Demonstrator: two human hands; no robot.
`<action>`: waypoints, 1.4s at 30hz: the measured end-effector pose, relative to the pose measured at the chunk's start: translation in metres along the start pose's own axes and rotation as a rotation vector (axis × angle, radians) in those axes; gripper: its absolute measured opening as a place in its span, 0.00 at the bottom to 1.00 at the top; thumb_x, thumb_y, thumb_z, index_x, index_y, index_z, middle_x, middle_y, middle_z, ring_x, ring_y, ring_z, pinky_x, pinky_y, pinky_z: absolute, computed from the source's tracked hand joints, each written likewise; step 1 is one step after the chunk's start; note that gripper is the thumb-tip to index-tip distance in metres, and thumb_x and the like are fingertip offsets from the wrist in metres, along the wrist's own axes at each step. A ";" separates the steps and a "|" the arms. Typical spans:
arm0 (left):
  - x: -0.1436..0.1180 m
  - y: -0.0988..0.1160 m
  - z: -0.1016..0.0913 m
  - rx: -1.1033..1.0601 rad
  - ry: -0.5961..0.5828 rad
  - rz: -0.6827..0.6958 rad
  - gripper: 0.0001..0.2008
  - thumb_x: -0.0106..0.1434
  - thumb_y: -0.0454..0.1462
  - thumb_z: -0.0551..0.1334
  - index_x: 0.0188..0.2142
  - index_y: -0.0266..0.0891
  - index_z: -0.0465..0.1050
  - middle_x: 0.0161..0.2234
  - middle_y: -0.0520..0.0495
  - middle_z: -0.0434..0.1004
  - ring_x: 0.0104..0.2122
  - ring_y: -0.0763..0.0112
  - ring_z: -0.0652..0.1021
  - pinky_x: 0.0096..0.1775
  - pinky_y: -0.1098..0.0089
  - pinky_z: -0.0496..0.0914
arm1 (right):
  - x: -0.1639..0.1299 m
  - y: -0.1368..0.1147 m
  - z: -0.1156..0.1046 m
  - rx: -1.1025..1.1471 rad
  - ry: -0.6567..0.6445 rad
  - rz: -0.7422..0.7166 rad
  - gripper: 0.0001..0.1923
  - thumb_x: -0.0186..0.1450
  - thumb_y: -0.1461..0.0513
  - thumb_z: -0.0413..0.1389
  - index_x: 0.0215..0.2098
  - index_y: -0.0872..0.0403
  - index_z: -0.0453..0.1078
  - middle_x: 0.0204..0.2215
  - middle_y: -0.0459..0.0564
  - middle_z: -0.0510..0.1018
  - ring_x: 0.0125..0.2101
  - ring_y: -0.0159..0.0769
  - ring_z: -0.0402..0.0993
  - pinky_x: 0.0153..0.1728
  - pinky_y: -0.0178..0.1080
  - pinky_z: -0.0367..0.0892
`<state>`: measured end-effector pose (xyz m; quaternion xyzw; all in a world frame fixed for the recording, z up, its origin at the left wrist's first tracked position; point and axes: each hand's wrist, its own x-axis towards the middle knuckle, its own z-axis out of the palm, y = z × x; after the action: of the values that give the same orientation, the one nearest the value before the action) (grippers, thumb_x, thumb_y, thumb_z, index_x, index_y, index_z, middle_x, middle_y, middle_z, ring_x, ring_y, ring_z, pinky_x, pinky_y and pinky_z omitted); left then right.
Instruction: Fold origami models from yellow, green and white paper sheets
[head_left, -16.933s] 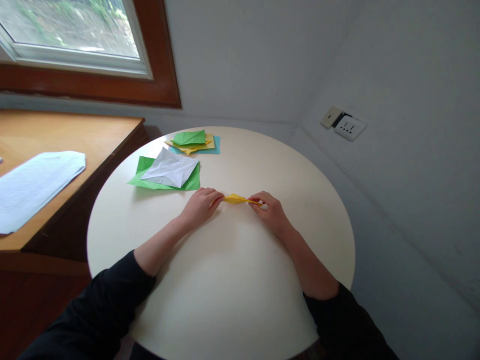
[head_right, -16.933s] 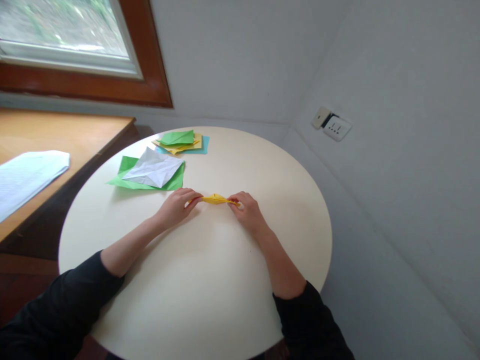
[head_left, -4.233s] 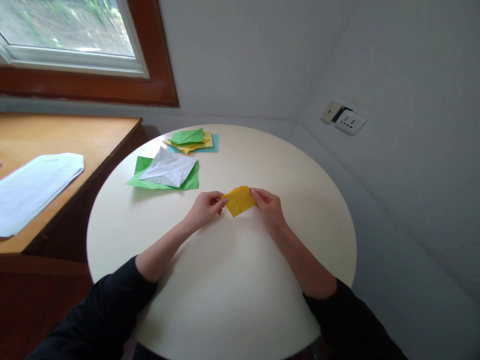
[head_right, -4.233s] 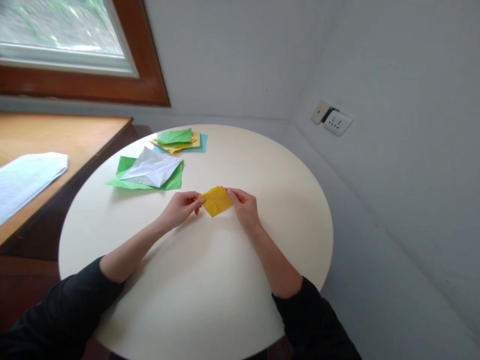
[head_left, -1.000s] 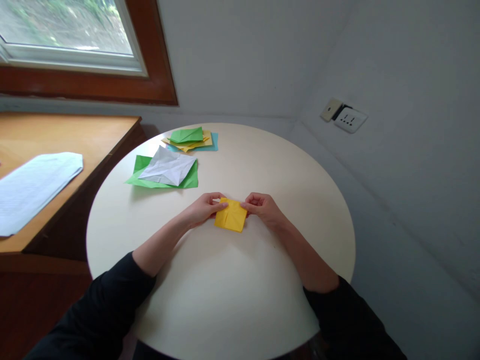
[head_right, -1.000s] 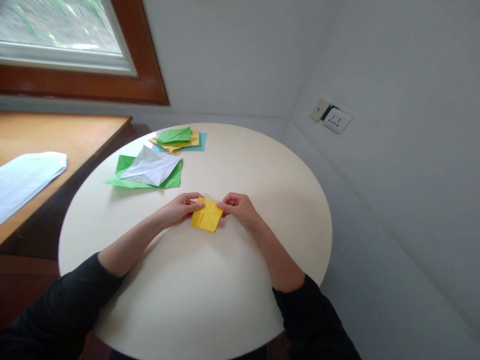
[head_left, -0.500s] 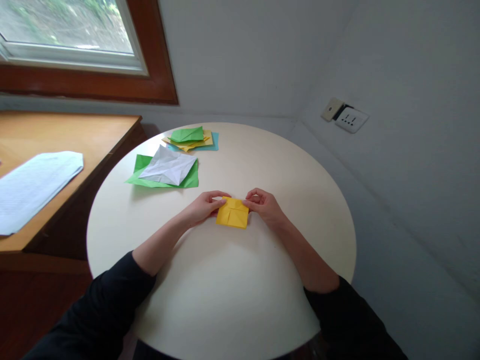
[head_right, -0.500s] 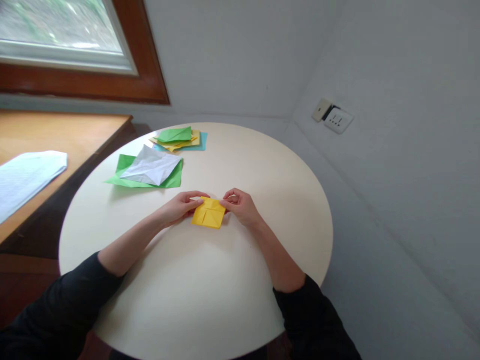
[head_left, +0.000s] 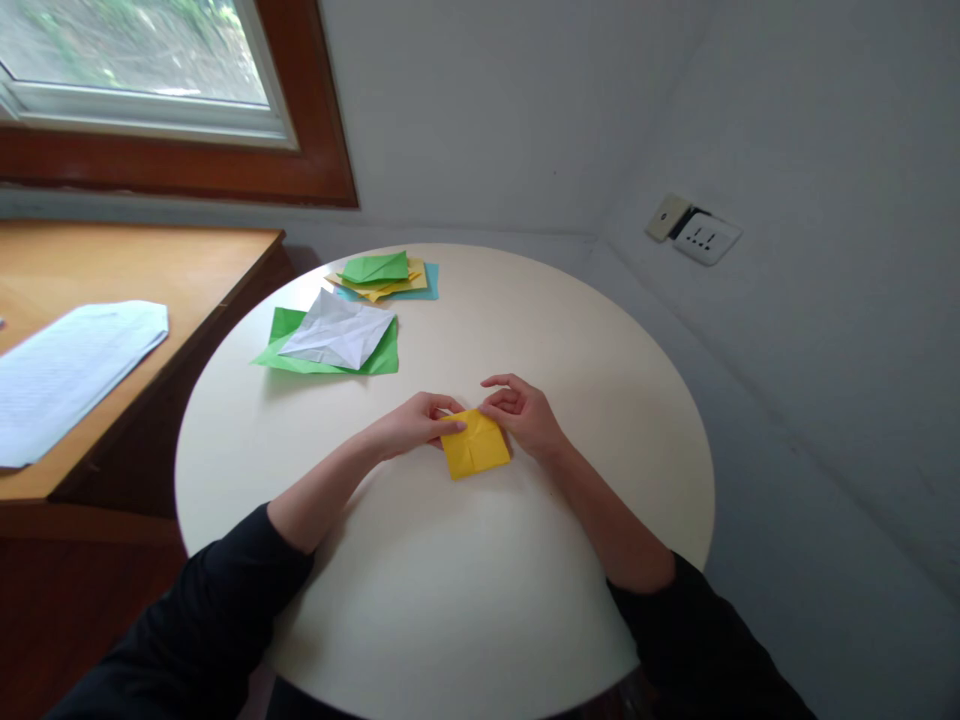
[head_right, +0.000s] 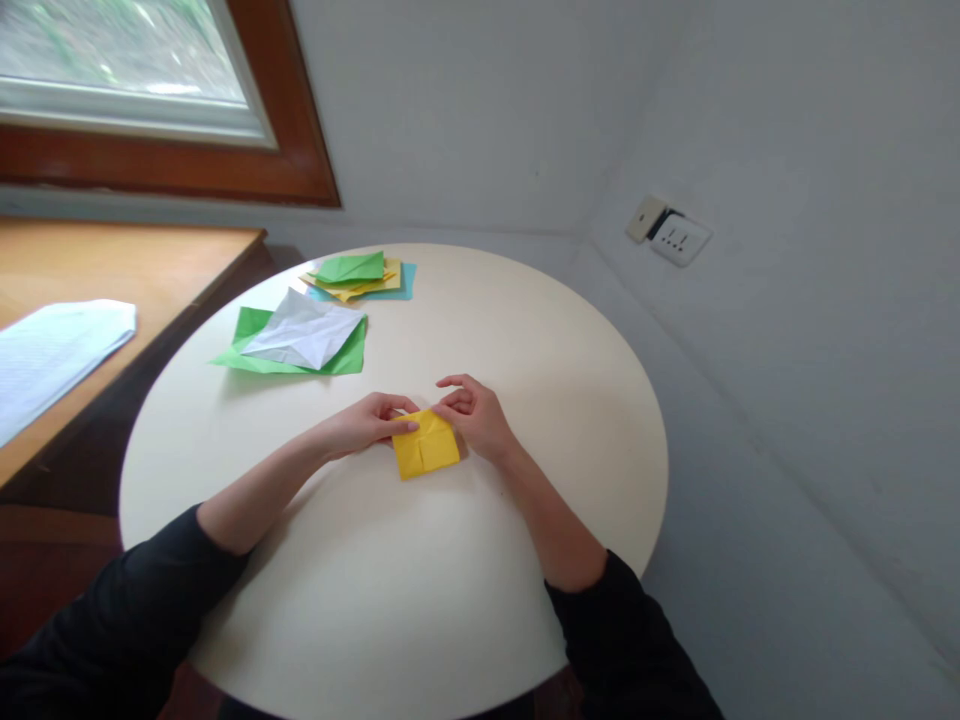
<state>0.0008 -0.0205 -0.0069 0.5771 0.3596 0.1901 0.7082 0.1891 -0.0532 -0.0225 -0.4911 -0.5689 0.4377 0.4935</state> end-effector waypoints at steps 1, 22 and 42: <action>0.001 -0.001 0.001 -0.033 0.040 0.003 0.14 0.48 0.40 0.68 0.33 0.34 0.73 0.28 0.45 0.76 0.30 0.69 0.76 0.32 0.71 0.70 | 0.000 0.001 0.000 -0.083 0.060 -0.058 0.13 0.53 0.60 0.59 0.37 0.52 0.66 0.27 0.45 0.75 0.29 0.35 0.73 0.32 0.40 0.69; 0.003 0.010 0.006 -0.683 0.200 0.135 0.25 0.48 0.25 0.56 0.47 0.41 0.60 0.34 0.47 0.73 0.30 0.69 0.78 0.34 0.63 0.74 | -0.008 0.002 0.010 -0.704 0.068 -0.649 0.15 0.61 0.65 0.54 0.46 0.47 0.69 0.39 0.51 0.72 0.40 0.39 0.68 0.42 0.44 0.69; 0.003 0.006 0.001 -0.377 0.210 0.191 0.10 0.48 0.32 0.63 0.34 0.36 0.70 0.33 0.47 0.76 0.34 0.71 0.77 0.40 0.68 0.69 | -0.005 0.002 0.003 -0.559 0.143 -0.558 0.10 0.62 0.64 0.52 0.38 0.49 0.73 0.37 0.51 0.74 0.40 0.36 0.70 0.42 0.43 0.69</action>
<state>0.0047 -0.0178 -0.0019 0.4431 0.3331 0.3789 0.7411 0.1864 -0.0577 -0.0259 -0.4624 -0.7418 0.0800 0.4791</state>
